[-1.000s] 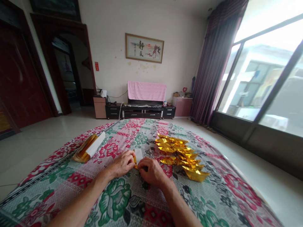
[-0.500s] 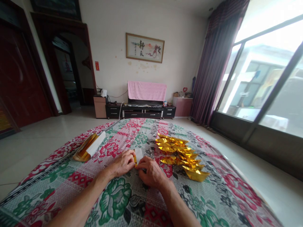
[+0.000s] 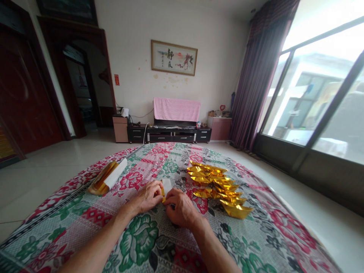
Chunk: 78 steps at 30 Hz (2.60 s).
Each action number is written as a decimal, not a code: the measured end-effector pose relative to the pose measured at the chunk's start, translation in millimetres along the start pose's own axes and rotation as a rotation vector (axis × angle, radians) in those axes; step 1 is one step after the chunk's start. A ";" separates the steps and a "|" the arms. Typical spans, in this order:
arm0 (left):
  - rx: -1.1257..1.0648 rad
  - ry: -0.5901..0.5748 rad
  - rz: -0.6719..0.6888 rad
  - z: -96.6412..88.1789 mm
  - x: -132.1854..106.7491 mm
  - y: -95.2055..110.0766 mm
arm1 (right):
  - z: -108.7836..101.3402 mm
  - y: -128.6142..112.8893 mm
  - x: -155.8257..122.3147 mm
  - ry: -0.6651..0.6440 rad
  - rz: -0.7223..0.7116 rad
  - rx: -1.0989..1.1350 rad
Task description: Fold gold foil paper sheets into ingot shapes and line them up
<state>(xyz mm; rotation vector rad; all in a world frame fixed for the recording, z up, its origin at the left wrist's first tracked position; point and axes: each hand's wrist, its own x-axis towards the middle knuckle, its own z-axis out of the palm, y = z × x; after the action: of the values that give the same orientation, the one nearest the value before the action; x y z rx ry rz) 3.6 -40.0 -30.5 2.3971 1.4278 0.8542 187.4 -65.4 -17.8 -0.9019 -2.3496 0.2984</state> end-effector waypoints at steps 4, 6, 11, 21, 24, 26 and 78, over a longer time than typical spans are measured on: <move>-0.033 -0.003 0.005 -0.3 0.1 -0.8 | 0.0 -0.1 -1.2 -0.001 -0.002 0.006; -0.040 -0.008 0.008 -0.8 0.1 -1.0 | -0.5 -1.1 -1.4 0.000 -0.001 0.014; -0.052 -0.012 0.014 -3.1 -0.3 -0.7 | -1.0 -0.8 -1.6 -0.005 -0.010 0.033; -0.040 -0.025 0.006 -4.0 -0.6 -0.3 | 0.9 -0.3 -1.1 0.001 -0.023 0.016; -0.053 -0.019 0.021 -2.9 0.3 -1.4 | 1.0 -1.3 -0.8 0.011 -0.058 0.002; -0.059 -0.015 0.035 -2.1 0.8 -2.5 | 1.0 -1.7 -0.6 0.007 -0.076 0.003; -0.189 -0.085 0.056 -12.6 1.8 -15.2 | 4.1 -1.1 0.9 0.012 -0.049 0.040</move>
<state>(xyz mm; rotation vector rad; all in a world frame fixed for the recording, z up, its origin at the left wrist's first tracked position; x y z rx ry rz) -14.2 -32.1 -26.7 2.3114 1.1977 0.8485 183.8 -65.6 -20.2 -0.8235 -2.3425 0.3179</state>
